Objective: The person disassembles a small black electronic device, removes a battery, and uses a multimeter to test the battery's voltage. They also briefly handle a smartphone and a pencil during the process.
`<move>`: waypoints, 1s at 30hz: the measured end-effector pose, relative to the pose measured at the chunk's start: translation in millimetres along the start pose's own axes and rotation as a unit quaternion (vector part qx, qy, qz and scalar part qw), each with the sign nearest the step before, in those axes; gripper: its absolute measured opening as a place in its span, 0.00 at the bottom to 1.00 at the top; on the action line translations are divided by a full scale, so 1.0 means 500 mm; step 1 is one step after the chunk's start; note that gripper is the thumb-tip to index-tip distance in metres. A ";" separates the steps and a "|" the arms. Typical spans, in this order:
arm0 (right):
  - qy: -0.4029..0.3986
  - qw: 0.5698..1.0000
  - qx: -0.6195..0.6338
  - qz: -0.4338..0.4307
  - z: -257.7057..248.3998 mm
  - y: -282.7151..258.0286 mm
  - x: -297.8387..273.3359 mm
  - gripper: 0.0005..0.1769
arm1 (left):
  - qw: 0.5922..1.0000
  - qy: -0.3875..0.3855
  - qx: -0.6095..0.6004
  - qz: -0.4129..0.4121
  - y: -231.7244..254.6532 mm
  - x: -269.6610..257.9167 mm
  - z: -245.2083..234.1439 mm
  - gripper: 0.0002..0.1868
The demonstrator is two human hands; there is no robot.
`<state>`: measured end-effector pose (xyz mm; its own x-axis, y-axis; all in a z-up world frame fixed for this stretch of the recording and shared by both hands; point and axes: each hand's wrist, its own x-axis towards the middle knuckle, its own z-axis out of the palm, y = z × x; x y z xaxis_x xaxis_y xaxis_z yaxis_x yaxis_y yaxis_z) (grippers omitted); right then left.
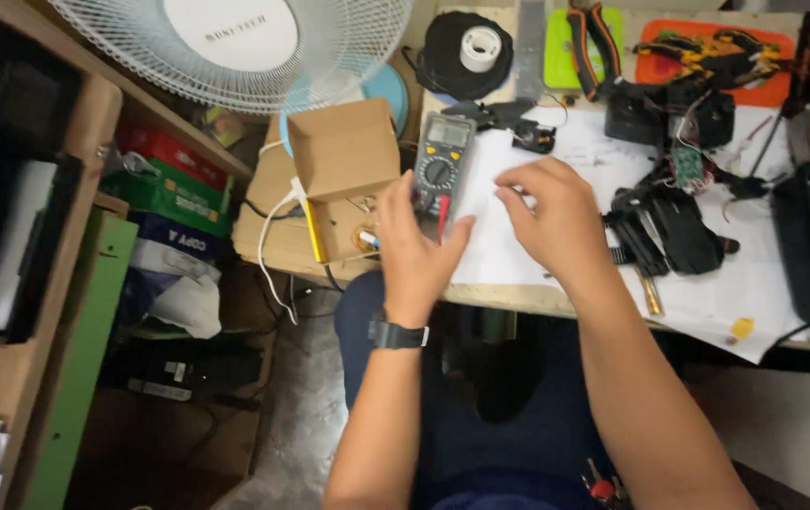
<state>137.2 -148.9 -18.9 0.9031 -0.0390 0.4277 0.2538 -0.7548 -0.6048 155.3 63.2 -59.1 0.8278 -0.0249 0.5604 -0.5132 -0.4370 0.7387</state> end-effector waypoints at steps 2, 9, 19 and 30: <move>0.000 1.000 0.005 -0.006 0.046 0.017 0.041 0.08 | 0.999 0.013 0.018 -0.038 -0.016 -0.010 0.029 0.50; -0.019 1.000 -0.014 -0.004 0.087 0.028 0.122 0.08 | 0.990 0.030 0.023 -0.138 -0.012 -0.018 0.046 0.49; -0.072 0.997 0.005 0.020 0.127 0.017 0.119 0.08 | 0.991 0.021 0.036 -0.129 -0.029 -0.023 0.051 0.51; -0.118 0.976 -0.134 0.124 0.158 -0.049 0.120 0.15 | 0.989 0.018 0.022 -0.146 -0.043 -0.030 0.056 0.47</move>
<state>212.3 -81.2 -31.5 0.9880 -0.1139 0.1046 -0.0535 -0.8863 -0.4599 160.4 47.7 -93.9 0.9306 0.1392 0.3384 -0.2421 -0.4593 0.8547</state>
